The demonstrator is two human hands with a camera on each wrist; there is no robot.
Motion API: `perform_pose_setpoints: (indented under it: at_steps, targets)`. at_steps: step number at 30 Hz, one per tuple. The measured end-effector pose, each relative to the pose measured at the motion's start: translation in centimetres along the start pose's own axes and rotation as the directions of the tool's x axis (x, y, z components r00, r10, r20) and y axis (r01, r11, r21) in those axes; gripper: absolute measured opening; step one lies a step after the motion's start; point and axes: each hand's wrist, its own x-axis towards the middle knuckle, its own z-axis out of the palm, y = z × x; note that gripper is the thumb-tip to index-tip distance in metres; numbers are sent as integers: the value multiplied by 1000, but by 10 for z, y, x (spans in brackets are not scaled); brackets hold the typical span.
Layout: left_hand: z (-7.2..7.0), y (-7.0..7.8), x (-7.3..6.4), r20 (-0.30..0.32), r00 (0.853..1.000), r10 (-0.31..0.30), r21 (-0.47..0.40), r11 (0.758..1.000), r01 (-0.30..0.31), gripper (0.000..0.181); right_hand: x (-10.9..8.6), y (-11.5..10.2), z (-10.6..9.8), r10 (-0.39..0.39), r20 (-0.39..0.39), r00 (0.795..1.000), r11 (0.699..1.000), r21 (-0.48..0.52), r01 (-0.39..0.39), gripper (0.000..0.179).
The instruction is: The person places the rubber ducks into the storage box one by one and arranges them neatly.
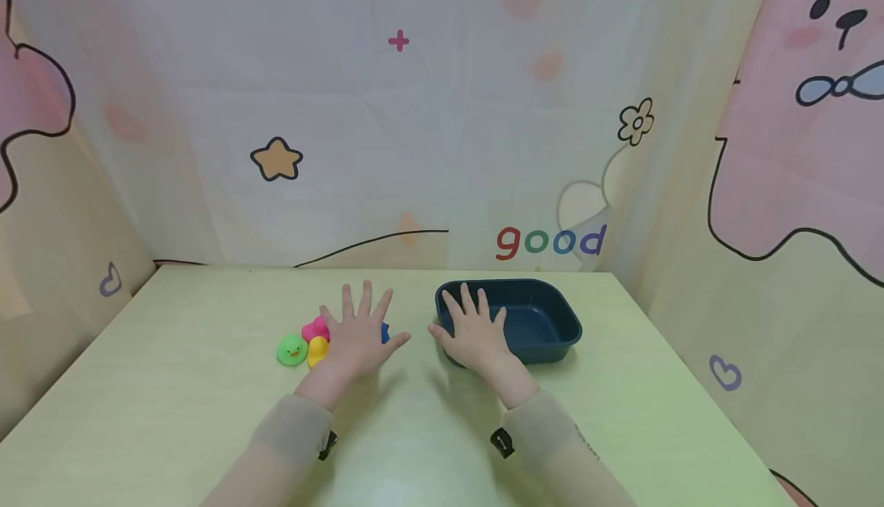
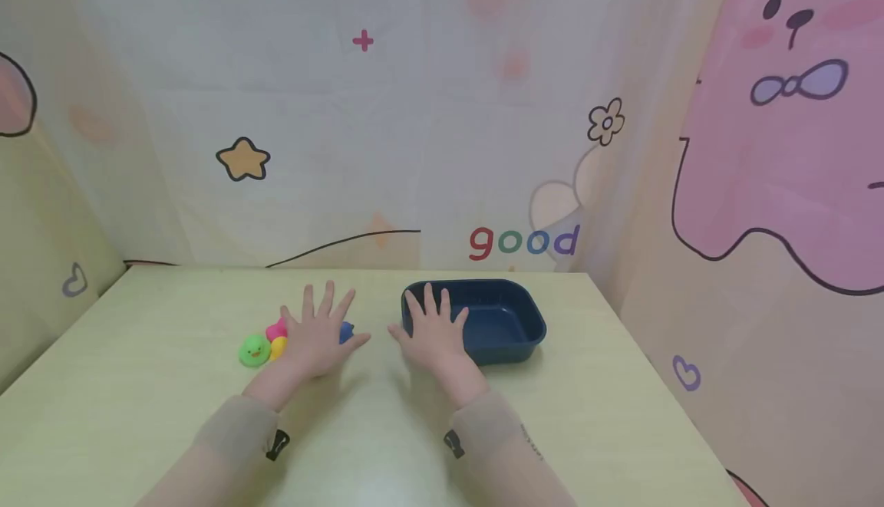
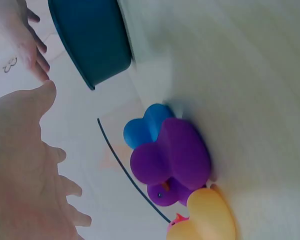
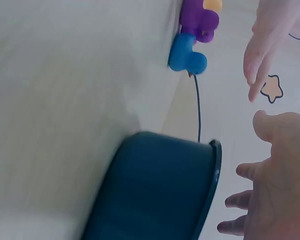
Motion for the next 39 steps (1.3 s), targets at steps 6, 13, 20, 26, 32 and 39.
perform_pose_setpoints:
  at_steps: [6, 13, 20, 26, 32, 39]
  targets:
    - [-1, -11, 4, -26, 1000, 3, -17, 1000, -3, 86, 4, 16, -10, 22, -2, 1000, 1000, 18, -22, 70]
    - [-9, -24, 6, -25, 999, -22, -61, 998, 20, 88, 11, 41, -25, 61, -8, 998, 998, -4, -61, 73]
    - [-20, -40, 6, -32, 997, -69, -155, 986, 63, 90, 15, 71, -45, 105, -17, 994, 994, 3, -105, 72]
    - [-24, -57, 4, -39, 993, -113, -227, 969, 101, 90, 18, 101, -57, 156, -29, 987, 987, 44, -154, 71]
    - [-29, -75, -2, -9, 991, -137, -311, 942, 128, 93, 19, 129, -62, 184, -29, 983, 975, 129, -178, 68]
    - [-30, -92, -4, 1, 990, -139, -416, 901, 127, 95, 16, 159, -62, 218, -5, 976, 940, 271, -208, 66]
